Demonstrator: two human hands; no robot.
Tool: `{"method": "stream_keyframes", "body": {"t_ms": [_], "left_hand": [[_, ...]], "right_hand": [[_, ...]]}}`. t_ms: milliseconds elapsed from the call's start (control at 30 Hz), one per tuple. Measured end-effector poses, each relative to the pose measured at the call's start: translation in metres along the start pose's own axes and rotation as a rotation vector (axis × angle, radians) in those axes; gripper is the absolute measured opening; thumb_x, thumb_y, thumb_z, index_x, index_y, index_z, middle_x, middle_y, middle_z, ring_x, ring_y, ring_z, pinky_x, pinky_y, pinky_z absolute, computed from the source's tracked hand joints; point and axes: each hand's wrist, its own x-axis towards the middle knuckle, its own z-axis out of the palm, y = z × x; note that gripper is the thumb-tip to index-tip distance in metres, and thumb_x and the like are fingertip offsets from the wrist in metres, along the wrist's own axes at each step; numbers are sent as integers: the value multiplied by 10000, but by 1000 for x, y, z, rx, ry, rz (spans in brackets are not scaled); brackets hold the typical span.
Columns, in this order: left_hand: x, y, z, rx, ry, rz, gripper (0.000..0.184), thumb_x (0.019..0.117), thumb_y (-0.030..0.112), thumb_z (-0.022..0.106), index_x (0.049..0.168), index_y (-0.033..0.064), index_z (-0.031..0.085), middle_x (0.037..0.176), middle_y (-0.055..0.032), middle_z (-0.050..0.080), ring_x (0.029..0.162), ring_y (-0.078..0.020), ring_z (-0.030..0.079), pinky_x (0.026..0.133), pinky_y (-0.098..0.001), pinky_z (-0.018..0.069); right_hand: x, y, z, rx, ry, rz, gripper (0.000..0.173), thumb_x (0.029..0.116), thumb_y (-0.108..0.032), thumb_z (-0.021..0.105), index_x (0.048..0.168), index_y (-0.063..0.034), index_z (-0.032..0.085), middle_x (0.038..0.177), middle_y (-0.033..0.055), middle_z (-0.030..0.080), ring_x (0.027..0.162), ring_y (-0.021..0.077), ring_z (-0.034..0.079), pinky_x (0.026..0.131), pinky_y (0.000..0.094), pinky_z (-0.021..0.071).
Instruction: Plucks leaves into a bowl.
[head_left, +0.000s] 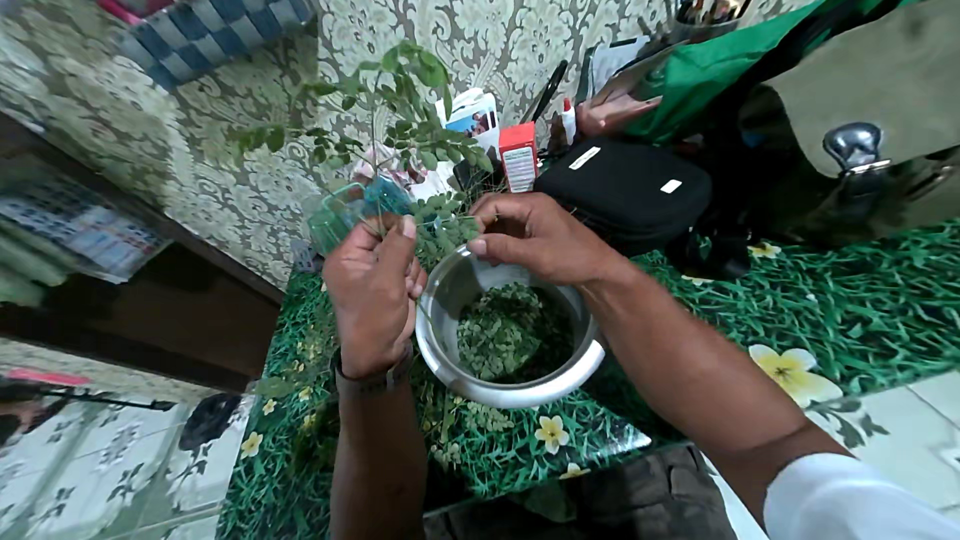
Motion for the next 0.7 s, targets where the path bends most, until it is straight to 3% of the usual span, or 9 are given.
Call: {"method": "stream_keyframes", "body": {"t_ms": [200,333,433,533,700], "left_hand": [[1,2,-4,58,34,-1,90,1041,170,580,961,181,620,606,79,463,450,-26,431,443,-172,436],[1,2,-3,17,51,4,79,1026,152,602,956,177,630,600,71,474,444,-28,440,433,-175,441],[0,2,-2,27,15,5,93,1032,154,591,948,172,625,602,69,466,449,-28,433,438,-173,431],[0,2,0,26,10,3,100,1040,142,576,960,157,634,596,73,470,451,-23,439,445,-169,432],[1,2,-3,36,33,3,95,1039,152,580,955,169,622,609,72,469,455,-25,435,444,-170,435]], "right_hand": [[-1,2,-6,26,-3,-6,117,939,-86,612,829,-61,642,938,35,643,723,62,604,620,231,548],[-1,0,-6,28,18,20,69,931,-129,662,957,-68,678,1006,27,660,764,72,620,639,236,553],[0,-1,-1,47,70,15,114,937,-133,665,1028,-63,672,968,13,644,739,67,595,629,231,534],[1,2,1,90,99,-54,40,948,-67,624,931,-55,658,980,26,634,736,63,596,632,228,545],[1,6,-2,99,93,-73,76,930,-66,601,862,-75,635,958,28,632,718,74,587,610,238,531]]}}
